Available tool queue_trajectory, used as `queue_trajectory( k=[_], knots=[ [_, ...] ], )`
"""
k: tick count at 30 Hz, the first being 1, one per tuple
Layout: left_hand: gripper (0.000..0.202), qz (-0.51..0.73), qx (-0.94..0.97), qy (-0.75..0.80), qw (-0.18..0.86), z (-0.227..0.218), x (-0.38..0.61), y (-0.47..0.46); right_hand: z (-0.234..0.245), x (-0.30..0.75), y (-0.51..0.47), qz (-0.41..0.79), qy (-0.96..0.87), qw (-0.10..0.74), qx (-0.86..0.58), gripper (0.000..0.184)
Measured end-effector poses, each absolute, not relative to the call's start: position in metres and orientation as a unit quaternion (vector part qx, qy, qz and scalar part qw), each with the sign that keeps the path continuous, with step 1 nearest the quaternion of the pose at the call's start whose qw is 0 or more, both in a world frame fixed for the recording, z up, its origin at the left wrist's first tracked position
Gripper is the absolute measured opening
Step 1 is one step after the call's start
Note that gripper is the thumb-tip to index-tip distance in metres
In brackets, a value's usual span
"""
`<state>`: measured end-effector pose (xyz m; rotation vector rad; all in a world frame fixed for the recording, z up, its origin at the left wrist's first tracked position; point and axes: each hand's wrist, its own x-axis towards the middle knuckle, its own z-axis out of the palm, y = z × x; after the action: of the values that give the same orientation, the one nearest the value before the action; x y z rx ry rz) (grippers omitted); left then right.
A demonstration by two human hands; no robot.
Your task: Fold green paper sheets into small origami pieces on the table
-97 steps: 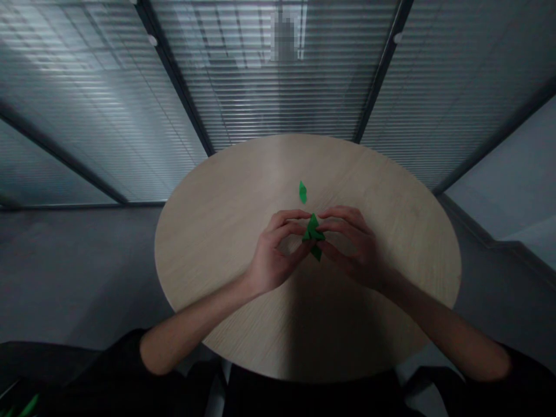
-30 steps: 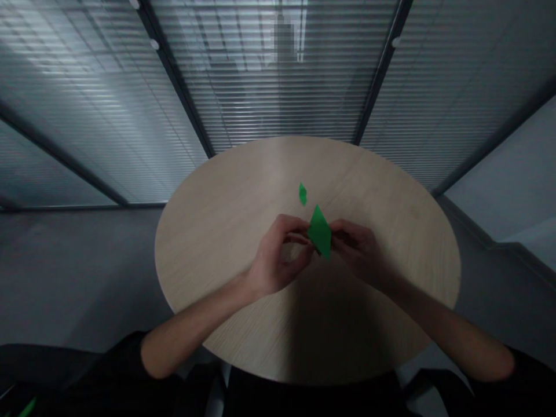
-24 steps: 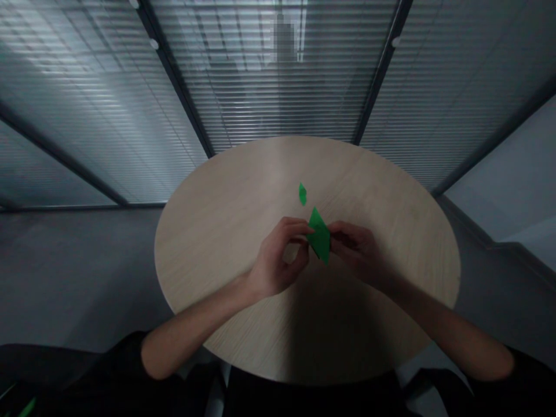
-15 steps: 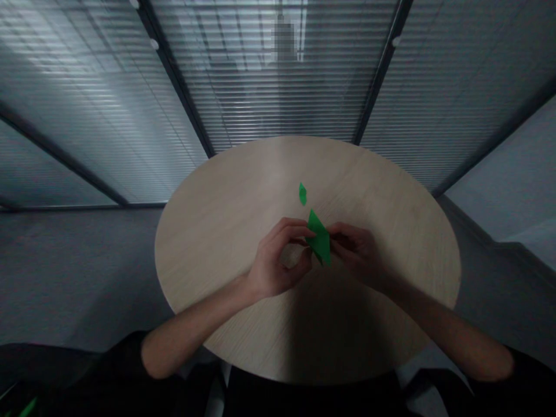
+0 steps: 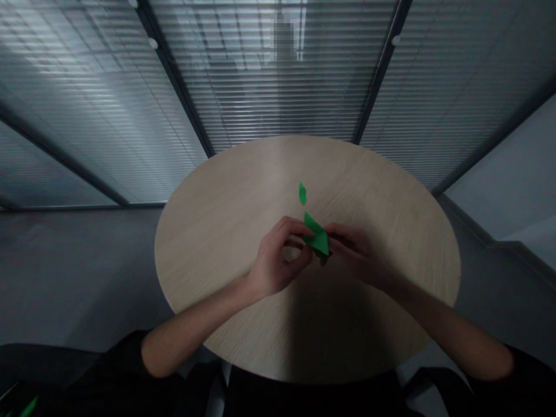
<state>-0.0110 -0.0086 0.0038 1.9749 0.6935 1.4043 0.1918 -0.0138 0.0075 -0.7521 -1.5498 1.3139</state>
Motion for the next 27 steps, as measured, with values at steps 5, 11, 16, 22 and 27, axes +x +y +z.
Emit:
queue_trajectory(
  k=[5,11,16,22,27],
  knots=[
    [0.009,0.542,0.651,0.303,0.437,0.0035,-0.0064,-0.0055,0.0089,0.1901,-0.0136,0.555,-0.629,0.453,-0.302,0.028],
    [0.012,0.538,0.619,0.305,0.485,0.0033,-0.0037,-0.0032,0.0070,0.1886,-0.0127,0.494,-0.646,0.467,-0.348,0.027],
    [0.016,0.541,0.622,0.316,0.469,-0.0001,-0.0050,-0.0017,0.0053,0.1889,-0.0172,0.405,-0.683,0.473,-0.381,0.024],
    [0.019,0.546,0.627,0.305,0.464,-0.0023,-0.0046,-0.0010,0.0056,0.1908,-0.0188,0.343,-0.704,0.473,-0.403,0.023],
    [0.022,0.548,0.624,0.286,0.478,-0.0022,-0.0039,0.0002,0.0076,0.1903,-0.0195,0.334,-0.702,0.481,-0.405,0.021]
  ],
)
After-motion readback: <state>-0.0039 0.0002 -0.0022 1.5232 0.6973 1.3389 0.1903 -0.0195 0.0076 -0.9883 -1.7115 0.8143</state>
